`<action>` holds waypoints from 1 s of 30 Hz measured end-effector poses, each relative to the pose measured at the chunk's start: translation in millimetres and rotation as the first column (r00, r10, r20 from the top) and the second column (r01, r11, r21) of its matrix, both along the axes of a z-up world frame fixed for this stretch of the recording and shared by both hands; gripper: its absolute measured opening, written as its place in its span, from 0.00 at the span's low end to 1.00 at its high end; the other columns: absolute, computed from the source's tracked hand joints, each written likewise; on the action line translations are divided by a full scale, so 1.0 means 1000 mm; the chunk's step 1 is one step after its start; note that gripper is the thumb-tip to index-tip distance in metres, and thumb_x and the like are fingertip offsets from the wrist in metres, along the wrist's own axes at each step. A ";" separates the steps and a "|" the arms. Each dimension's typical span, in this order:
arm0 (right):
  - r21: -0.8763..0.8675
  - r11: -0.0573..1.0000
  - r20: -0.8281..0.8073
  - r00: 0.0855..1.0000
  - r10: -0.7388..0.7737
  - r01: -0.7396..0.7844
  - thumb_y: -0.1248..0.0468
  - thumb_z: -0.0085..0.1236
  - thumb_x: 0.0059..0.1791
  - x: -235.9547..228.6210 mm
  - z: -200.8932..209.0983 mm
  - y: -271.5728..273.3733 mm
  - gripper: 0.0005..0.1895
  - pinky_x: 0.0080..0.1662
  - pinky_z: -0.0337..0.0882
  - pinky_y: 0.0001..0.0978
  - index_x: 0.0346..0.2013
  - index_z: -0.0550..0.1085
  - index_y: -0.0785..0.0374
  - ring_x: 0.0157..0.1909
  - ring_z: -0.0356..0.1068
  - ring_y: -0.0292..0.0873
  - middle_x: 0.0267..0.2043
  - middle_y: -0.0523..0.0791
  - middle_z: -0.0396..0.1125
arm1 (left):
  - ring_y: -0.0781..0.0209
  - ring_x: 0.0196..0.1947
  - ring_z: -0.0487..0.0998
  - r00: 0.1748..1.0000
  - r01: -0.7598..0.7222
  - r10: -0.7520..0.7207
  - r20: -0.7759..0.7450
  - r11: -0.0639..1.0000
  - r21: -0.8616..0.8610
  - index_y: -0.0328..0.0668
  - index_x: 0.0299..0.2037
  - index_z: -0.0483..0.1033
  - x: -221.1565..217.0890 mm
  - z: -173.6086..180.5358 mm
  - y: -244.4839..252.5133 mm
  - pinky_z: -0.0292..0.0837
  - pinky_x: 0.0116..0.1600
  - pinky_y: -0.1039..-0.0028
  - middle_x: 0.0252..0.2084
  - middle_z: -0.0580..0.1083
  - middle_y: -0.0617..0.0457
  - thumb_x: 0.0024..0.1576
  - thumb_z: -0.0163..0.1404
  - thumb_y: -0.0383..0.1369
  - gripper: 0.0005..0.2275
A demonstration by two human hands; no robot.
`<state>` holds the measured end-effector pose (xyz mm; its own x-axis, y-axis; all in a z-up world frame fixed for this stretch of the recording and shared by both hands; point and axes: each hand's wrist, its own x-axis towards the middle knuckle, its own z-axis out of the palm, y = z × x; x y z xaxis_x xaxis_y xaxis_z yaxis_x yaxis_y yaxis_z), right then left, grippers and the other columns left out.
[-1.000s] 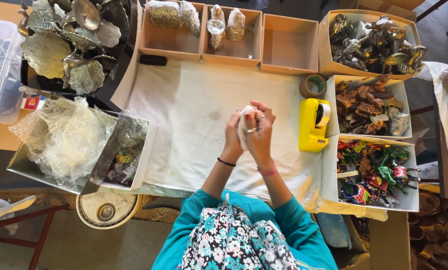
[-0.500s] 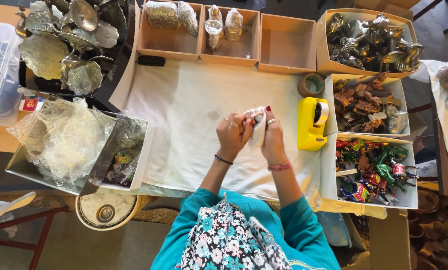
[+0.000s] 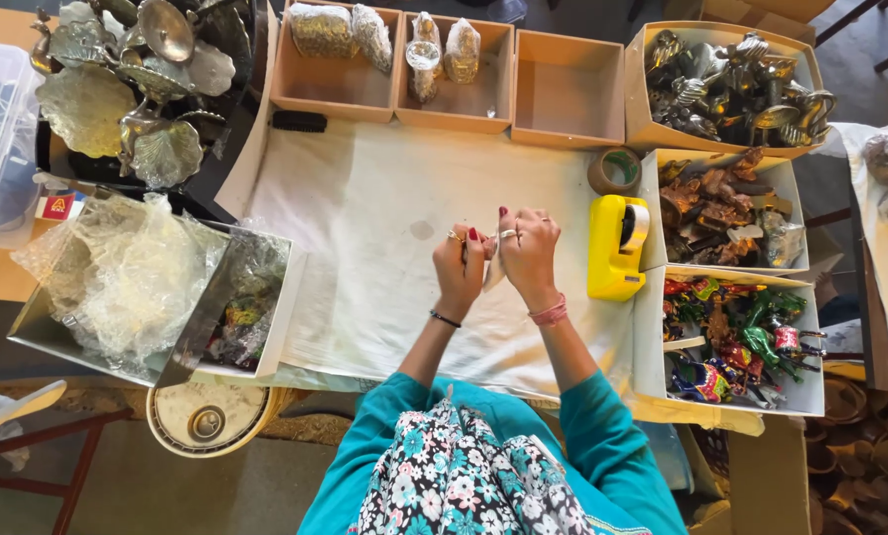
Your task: Wrapping small decorative figurines in paper and organizing them into boxes.
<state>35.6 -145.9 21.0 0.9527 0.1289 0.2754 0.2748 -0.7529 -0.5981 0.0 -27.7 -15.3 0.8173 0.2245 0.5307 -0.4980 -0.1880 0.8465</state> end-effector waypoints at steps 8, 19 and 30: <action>0.191 0.978 0.274 0.952 -0.135 0.084 0.61 0.49 0.54 0.002 0.016 0.022 0.19 0.56 0.57 0.47 0.21 0.76 0.64 0.50 0.63 0.50 0.38 0.46 0.69 | 0.76 0.26 0.63 0.916 -0.110 -0.274 -0.293 0.531 -0.840 0.44 0.34 0.65 0.011 -0.012 -0.029 0.60 0.31 0.82 0.29 0.67 0.61 0.68 0.43 0.34 0.09; 0.070 0.969 0.271 0.930 -0.248 0.238 0.55 0.51 0.57 0.014 -0.001 0.013 0.18 0.54 0.58 0.50 0.33 0.77 0.65 0.50 0.64 0.53 0.41 0.48 0.70 | 0.72 0.35 0.69 0.763 -0.158 -0.524 -0.380 0.420 -0.894 0.44 0.46 0.65 0.006 -0.014 -0.041 0.67 0.37 0.78 0.39 0.68 0.58 0.66 0.43 0.39 0.09; 0.377 0.920 0.110 0.982 -0.156 0.104 0.68 0.50 0.56 -0.029 0.041 0.025 0.14 0.47 0.74 0.45 0.56 0.75 0.64 0.45 0.75 0.54 0.53 0.53 0.72 | 0.74 0.50 0.70 0.783 0.069 -0.564 -0.263 0.498 -0.864 0.43 0.67 0.62 0.007 -0.003 -0.044 0.66 0.53 0.79 0.56 0.69 0.59 0.66 0.37 0.48 0.24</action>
<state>7.0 -120.6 61.5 0.9043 -0.1291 0.4069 0.2872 -0.5212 -0.8037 7.0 -72.1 -18.1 0.9834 -0.0002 -0.1812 0.1211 0.7445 0.6565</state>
